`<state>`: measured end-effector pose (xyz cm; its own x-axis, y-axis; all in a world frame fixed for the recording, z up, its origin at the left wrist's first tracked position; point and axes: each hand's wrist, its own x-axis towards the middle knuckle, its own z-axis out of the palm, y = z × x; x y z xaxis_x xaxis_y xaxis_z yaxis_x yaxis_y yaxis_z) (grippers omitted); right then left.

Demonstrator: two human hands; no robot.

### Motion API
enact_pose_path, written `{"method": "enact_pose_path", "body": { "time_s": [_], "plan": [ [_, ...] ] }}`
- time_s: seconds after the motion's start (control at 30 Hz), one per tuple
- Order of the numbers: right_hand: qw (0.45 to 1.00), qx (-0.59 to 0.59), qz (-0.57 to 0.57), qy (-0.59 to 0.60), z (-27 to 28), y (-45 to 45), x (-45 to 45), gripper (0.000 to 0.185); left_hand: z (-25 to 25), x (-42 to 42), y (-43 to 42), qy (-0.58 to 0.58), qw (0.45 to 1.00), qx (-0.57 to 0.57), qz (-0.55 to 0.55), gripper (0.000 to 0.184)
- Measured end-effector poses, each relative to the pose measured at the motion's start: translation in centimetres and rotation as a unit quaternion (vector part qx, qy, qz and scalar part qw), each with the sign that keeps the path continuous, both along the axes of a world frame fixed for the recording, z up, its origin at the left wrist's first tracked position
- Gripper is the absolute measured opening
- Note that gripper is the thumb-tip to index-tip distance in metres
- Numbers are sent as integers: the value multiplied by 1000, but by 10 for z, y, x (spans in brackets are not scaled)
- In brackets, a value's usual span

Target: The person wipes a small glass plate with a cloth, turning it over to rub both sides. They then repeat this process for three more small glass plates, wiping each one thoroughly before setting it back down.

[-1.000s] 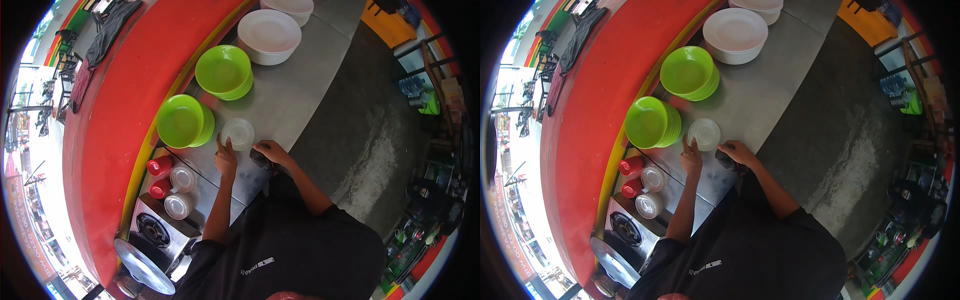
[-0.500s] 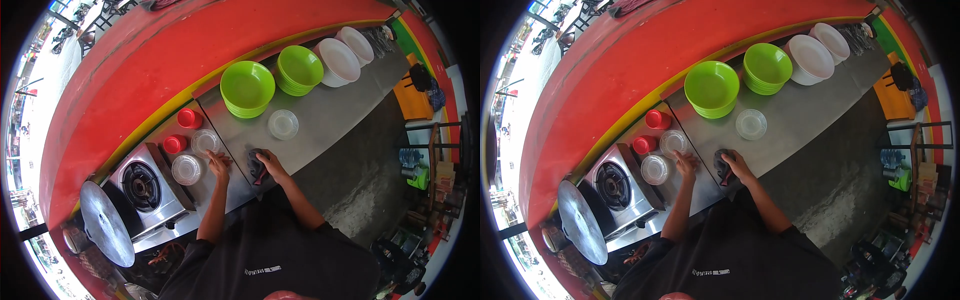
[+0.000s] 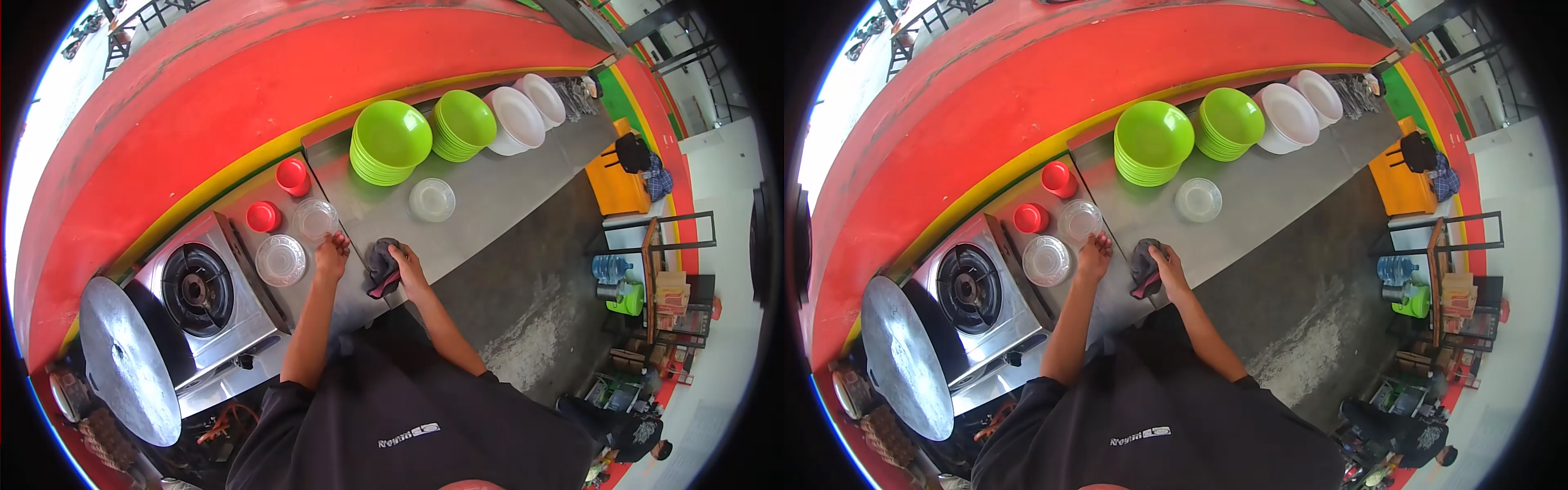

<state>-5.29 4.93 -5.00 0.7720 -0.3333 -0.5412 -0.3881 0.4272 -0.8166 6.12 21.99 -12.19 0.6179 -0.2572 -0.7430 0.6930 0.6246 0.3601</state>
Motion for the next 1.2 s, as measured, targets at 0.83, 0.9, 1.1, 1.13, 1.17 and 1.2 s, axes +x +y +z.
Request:
{"method": "enact_pose_path", "body": {
  "time_s": [0.83,0.9,1.1,1.13,1.17,1.2],
  "plan": [
    [940,-217,-231,-125,59,27,-28,43,123,-84,0,-225,891,-177,-351,78],
    [952,-235,-158,-118,64,31,-34,43,126,-85,-1,-96,907,-298,-282,86],
    [742,-653,89,-125,107,43,-46,64,138,-99,1,-48,899,-333,-280,89],
    [757,-632,113,-121,101,41,-49,73,139,-99,-1,-49,902,-337,-267,86],
    [748,-640,127,-121,102,41,-54,72,140,-98,-3,-52,904,-341,-254,84],
    [739,-648,139,-119,105,42,-59,70,143,-96,-5,-53,905,-344,-243,82]
  ]
}}
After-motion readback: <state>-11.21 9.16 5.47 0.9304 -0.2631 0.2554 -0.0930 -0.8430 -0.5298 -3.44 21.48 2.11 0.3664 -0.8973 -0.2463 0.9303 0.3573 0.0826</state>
